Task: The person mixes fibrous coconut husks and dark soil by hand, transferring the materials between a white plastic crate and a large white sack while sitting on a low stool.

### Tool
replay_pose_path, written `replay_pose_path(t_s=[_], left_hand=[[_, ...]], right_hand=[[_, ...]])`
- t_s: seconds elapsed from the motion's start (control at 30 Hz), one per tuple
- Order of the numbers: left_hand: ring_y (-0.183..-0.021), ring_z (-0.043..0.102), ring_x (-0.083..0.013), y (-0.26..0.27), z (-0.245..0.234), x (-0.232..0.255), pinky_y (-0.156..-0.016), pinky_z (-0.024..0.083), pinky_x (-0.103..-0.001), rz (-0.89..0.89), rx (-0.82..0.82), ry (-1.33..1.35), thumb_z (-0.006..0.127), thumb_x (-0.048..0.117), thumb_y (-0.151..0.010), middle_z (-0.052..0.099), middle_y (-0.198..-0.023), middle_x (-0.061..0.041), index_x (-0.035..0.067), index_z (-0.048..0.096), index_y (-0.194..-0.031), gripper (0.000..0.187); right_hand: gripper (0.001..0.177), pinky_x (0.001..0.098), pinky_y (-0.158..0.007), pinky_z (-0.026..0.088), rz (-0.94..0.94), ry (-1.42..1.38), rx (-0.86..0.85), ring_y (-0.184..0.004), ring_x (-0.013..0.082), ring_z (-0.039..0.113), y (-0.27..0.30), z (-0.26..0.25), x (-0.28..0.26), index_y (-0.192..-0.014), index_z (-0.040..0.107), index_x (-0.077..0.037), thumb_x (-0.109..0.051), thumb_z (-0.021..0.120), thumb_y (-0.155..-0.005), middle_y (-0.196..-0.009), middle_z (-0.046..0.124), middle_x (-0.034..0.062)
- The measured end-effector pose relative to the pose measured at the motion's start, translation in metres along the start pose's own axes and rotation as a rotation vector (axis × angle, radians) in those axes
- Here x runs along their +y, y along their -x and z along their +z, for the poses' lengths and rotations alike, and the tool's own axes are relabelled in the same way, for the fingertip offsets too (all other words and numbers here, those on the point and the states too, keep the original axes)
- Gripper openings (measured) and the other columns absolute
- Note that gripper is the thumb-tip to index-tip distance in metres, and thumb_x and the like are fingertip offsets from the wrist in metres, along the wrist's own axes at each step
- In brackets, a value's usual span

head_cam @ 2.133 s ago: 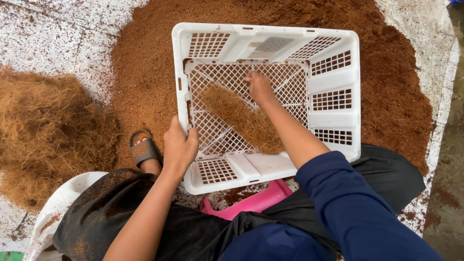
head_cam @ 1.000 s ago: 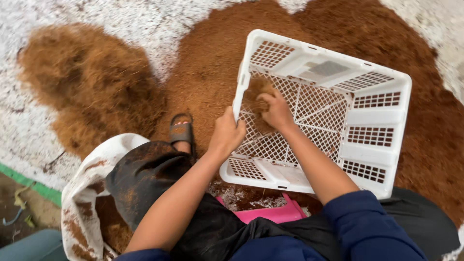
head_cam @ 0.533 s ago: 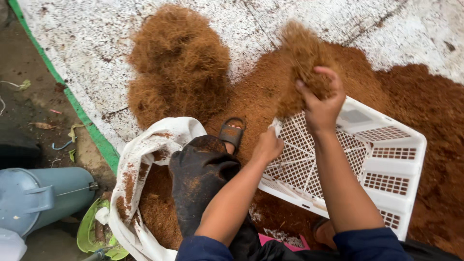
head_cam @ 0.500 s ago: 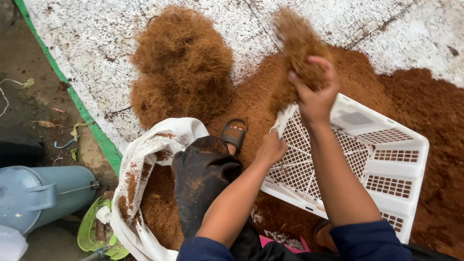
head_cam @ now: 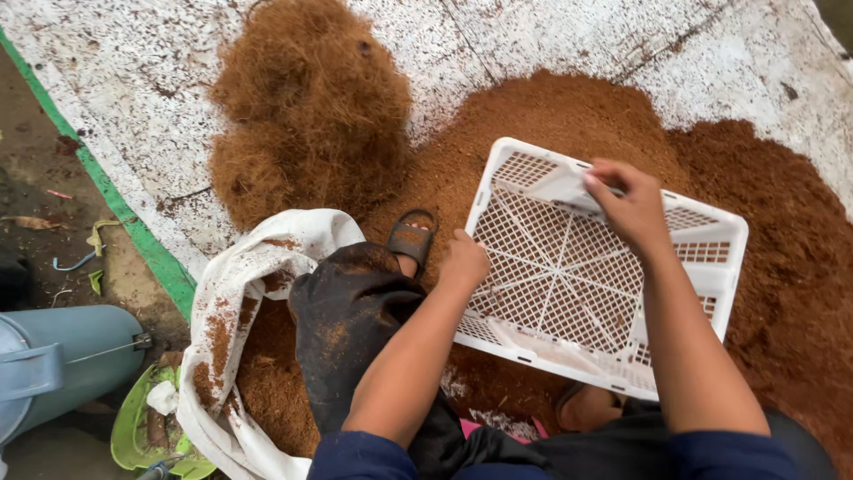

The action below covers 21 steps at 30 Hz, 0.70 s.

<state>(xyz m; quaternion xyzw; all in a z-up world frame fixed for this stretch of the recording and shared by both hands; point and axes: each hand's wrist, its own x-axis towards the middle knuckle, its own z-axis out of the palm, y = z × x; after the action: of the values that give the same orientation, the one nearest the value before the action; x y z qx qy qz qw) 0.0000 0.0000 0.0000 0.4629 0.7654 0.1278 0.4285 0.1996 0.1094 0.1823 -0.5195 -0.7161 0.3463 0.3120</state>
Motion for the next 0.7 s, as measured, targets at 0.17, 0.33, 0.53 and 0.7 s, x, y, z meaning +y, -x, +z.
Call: replay_pose_path(t_s=[0.17,0.33,0.53,0.7], left_hand=[[-0.107,0.066,-0.0462,-0.067,0.053,-0.075,-0.081,0.056,-0.062,0.0,0.055,-0.258,0.049,0.022,-0.097,0.063,-0.111,-0.025,-0.006,0.054,-0.123,0.039],[-0.117,0.06,-0.0462,-0.028,0.007,-0.04,-0.091,0.05,-0.064,-0.007,-0.023,-0.37,0.06,0.031,-0.093,0.062,-0.12,-0.026,-0.01,0.043,-0.139,0.064],[-0.115,0.066,-0.0467,0.129,-0.099,0.066,-0.096,0.052,-0.059,0.35,-0.021,-0.101,0.055,0.018,-0.096,0.069,-0.116,-0.026,0.003,0.055,-0.138,0.044],[-0.095,0.075,-0.027,0.28,-0.184,0.059,-0.087,0.058,-0.037,0.68,0.587,0.335,0.065,0.008,-0.094,0.076,-0.104,-0.004,0.016,0.075,-0.11,0.021]], right_hand=[[0.015,0.0243,-0.068,0.05,0.487,0.025,0.438,-0.075,0.0106,0.062,0.146,-0.067,0.179,-0.11,0.075,-0.017,-0.029,0.08,-0.101,-0.098,0.071,0.0038],[0.017,0.0369,-0.073,0.056,0.678,0.101,0.492,-0.091,0.0282,0.072,0.204,-0.061,0.169,-0.112,0.079,-0.02,-0.032,0.078,-0.099,-0.109,0.072,0.0127],[0.026,0.0356,-0.086,0.057,0.42,0.064,0.373,-0.103,0.0241,0.07,0.199,-0.059,0.168,-0.122,0.075,-0.015,-0.019,0.078,-0.097,-0.12,0.07,0.0116],[0.019,0.0252,-0.08,0.055,0.273,-0.174,0.331,-0.098,0.0145,0.067,0.19,-0.046,0.123,-0.125,0.07,-0.004,-0.012,0.071,-0.107,-0.12,0.067,0.0144]])
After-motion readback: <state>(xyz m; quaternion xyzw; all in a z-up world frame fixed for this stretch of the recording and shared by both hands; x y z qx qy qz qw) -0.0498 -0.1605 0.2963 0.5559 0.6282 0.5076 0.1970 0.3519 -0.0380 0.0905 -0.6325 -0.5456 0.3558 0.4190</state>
